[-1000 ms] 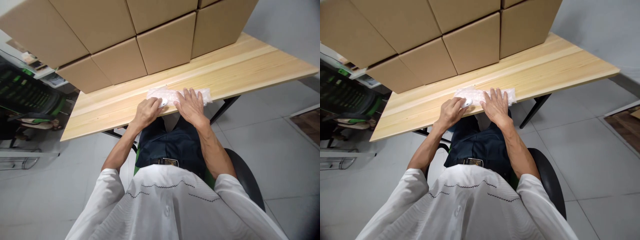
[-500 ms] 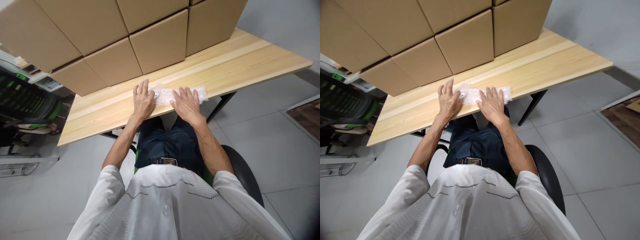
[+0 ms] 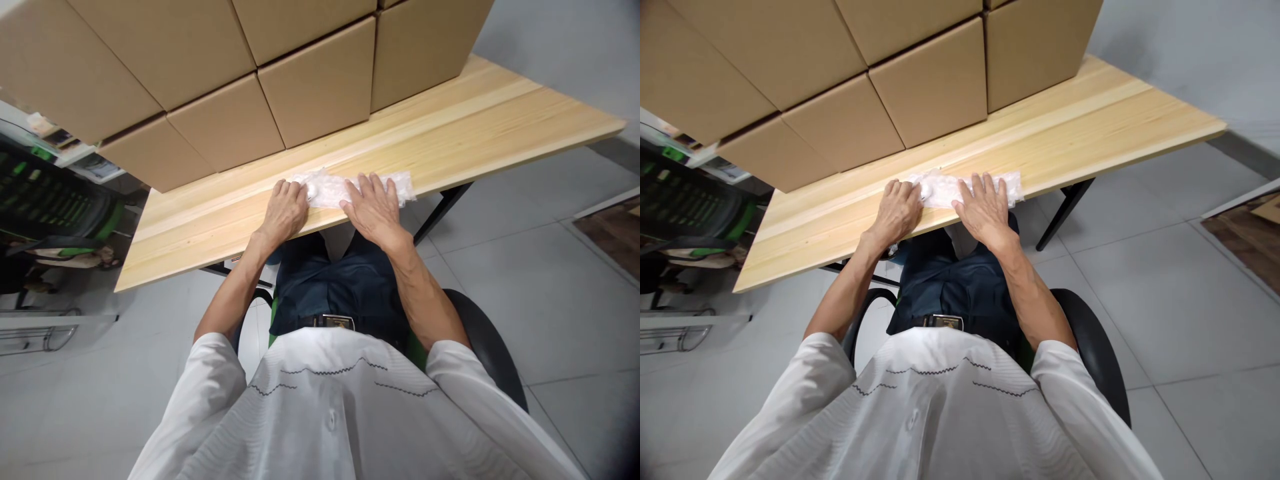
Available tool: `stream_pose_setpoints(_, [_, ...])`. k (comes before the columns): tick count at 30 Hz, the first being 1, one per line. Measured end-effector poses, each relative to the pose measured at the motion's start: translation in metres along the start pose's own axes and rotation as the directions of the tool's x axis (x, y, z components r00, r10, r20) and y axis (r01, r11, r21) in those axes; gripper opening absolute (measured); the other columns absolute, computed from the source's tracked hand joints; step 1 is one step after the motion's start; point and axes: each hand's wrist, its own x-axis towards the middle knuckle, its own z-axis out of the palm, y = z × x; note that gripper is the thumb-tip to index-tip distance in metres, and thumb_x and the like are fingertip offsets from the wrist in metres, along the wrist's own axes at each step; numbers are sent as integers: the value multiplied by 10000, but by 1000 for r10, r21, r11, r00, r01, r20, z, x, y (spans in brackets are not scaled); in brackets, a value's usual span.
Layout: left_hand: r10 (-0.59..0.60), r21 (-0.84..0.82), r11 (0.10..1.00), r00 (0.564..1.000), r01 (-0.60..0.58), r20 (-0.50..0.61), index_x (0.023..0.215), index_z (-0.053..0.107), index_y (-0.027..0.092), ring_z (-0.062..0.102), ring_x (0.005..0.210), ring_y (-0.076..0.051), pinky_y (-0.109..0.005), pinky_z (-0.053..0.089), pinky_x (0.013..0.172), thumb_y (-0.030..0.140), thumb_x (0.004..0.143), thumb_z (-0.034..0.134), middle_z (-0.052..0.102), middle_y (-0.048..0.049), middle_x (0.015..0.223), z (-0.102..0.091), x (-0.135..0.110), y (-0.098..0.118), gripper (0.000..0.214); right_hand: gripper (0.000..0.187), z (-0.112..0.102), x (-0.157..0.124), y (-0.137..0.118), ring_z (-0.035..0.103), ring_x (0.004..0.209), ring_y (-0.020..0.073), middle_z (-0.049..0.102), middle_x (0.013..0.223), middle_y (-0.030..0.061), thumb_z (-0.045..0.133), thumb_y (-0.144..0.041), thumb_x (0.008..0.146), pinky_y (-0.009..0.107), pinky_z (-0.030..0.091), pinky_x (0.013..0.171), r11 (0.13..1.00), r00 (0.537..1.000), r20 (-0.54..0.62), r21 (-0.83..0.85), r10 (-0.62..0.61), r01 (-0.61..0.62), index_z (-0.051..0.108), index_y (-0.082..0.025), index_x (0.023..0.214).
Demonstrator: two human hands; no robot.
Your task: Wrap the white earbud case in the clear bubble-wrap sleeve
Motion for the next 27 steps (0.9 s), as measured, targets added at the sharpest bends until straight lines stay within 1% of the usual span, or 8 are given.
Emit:
stream_pose_setpoints(4, [39, 1, 999, 996, -40, 76, 1501, 675, 91, 675, 1306, -431, -661, 569, 1233, 179, 1102, 495, 711, -280, 1388, -7, -3, -7, 447, 733, 1, 1, 1, 333, 1838, 477, 426, 1972, 202, 304, -534, 1260, 802, 224, 1456, 1000, 1000, -11, 11, -8, 8, 433, -205, 1902])
stream_pose_setpoints(6, [32, 8, 999, 996, -33, 82, 1462, 691, 97, 693, 1267, -415, -628, 596, 1183, 182, 1122, 478, 719, -280, 1372, -8, -4, -10, 410, 725, -1, 0, 0, 330, 1841, 472, 423, 1972, 210, 308, -521, 1262, 786, 218, 1463, 1000, 1000, 4, 6, -3, 3, 451, -192, 1892])
stream_pose_setpoints(9, [2, 15, 1000, 998, -3, 64, 1340, 736, 137, 711, 1226, -391, -581, 620, 1128, 222, 1152, 504, 745, -251, 1321, -7, -6, -11, 311, 722, -3, 0, -1, 323, 1845, 465, 409, 1977, 217, 312, -506, 1266, 773, 219, 1468, 1000, 1000, 22, -14, 5, -5, 447, -178, 1894])
stream_pose_setpoints(13, [-16, 17, 1000, 1000, 16, 18, 1233, 766, 161, 727, 1199, -374, -550, 622, 1094, 246, 1158, 559, 771, -226, 1262, 0, -4, -9, 236, 721, 0, 0, 0, 333, 1839, 465, 420, 1973, 211, 315, -517, 1265, 783, 230, 1463, 1000, 1000, 3, -17, 4, -4, 449, -189, 1894])
stream_pose_setpoints(18, [-45, 29, 999, 998, 46, -34, 1203, 772, 167, 730, 1156, -372, -558, 599, 1087, 267, 1180, 531, 776, -231, 1225, 11, -2, -8, 262, 729, 3, 3, 4, 359, 1824, 476, 458, 1956, 197, 308, -558, 1257, 801, 239, 1455, 1000, 1000, -21, 21, -16, 17, 463, -218, 1883])
stream_pose_setpoints(23, [-112, -1, 994, 991, 112, -80, 1188, 758, 207, 710, 1117, -352, -535, 590, 1048, 274, 1158, 576, 773, -203, 1193, 12, -3, -9, 197, 730, -9, 5, 7, 355, 1820, 485, 451, 1958, 201, 333, -576, 1250, 786, 264, 1450, 999, 998, 59, 28, -32, 31, 494, -206, 1858])
stream_pose_setpoints(25, [-132, -19, 991, 989, 131, -70, 1190, 758, 207, 706, 1115, -359, -542, 585, 1033, 275, 1164, 559, 769, -209, 1202, 11, -4, -8, 213, 729, -15, 5, 4, 345, 1816, 509, 436, 1965, 210, 359, -568, 1242, 799, 283, 1432, 998, 998, 43, 48, -49, 46, 502, -198, 1854])
stream_pose_setpoints(27, [-138, -26, 990, 988, 137, -62, 1193, 759, 204, 702, 1112, -360, -541, 579, 1025, 281, 1174, 540, 766, -211, 1208, 9, -5, -7, 232, 709, -22, 6, -4, 365, 1795, 519, 433, 1965, 215, 399, -527, 1233, 783, 314, 1416, 995, 997, -1, 62, -76, 76, 522, -179, 1837])
